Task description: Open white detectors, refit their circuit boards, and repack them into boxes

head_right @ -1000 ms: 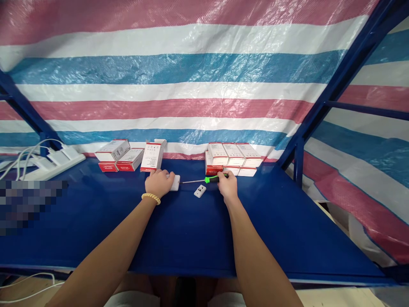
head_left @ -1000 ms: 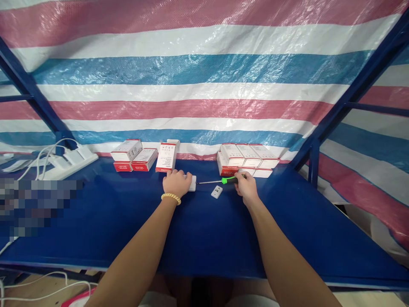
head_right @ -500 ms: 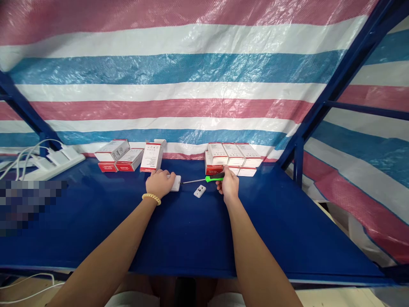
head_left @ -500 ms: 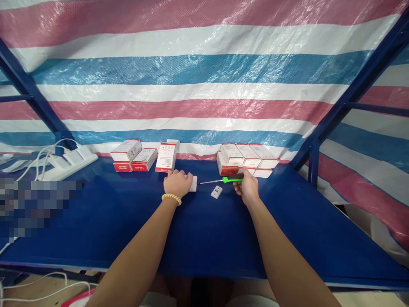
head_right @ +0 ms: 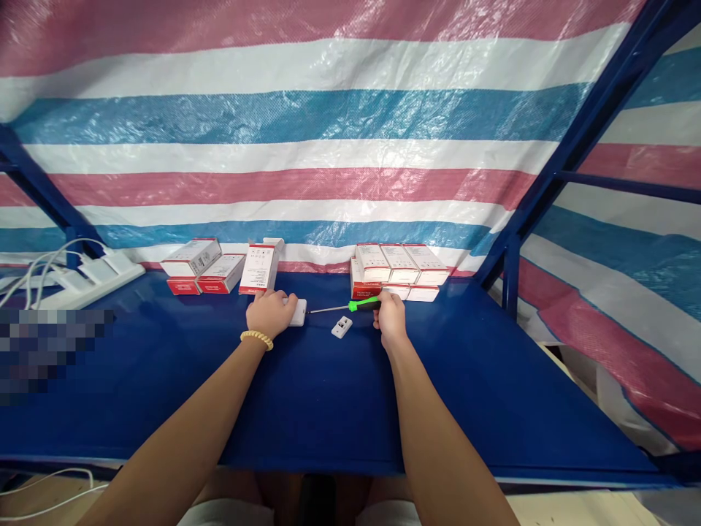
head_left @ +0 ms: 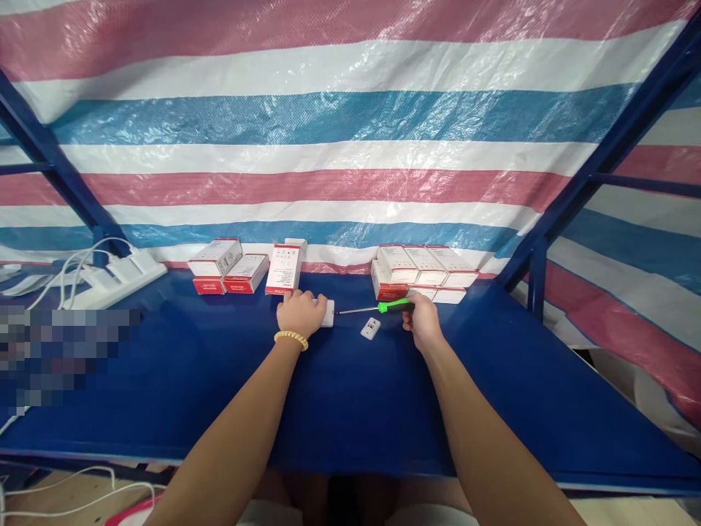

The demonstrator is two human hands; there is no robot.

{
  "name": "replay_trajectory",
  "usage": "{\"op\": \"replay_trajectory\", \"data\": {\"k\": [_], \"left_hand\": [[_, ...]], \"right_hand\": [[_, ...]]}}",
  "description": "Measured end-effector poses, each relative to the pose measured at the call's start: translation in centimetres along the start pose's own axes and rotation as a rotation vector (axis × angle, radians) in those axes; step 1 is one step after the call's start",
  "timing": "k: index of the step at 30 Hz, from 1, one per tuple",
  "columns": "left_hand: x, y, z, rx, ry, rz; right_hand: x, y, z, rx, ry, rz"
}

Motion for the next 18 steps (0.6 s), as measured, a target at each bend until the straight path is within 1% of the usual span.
{"op": "replay_trajectory", "data": {"k": [8,10,14,16,18], "left_hand": [[0.0,0.1,0.0,-0.001,0.002,-0.012],[0.0,0.1,0.0,-0.002,0.002,-0.012],[0.0,0.0,0.0,-0.002,0.005,-0.007],[0.0,0.0,0.0,-0.004,0.008,-0.002],[-0.1,0.0,0.0,-0.002,0.009,0.001]], "right_hand": [[0.3,0.1,-0.2,-0.079,0.002,-0.107],[0.0,0.1,0.0,-0.106,-0.015,-0.179],[-0.7,0.4,0.3,-0.208,-0.073,-0.313],[-0.8,0.5,0.3,-0.228,-0.089,-0.325],[-0.7,0.5,0.3,-0.208,-0.092,-0.293]]}}
Point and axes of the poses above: each hand's wrist, its own z-axis towards the middle knuckle, its own x-axis out of the palm, y = z × x, the point moved 5 cm from there along z, towards the middle knuckle, and after that the axes turned 7 degrees about -z, right-handed, at the moved point
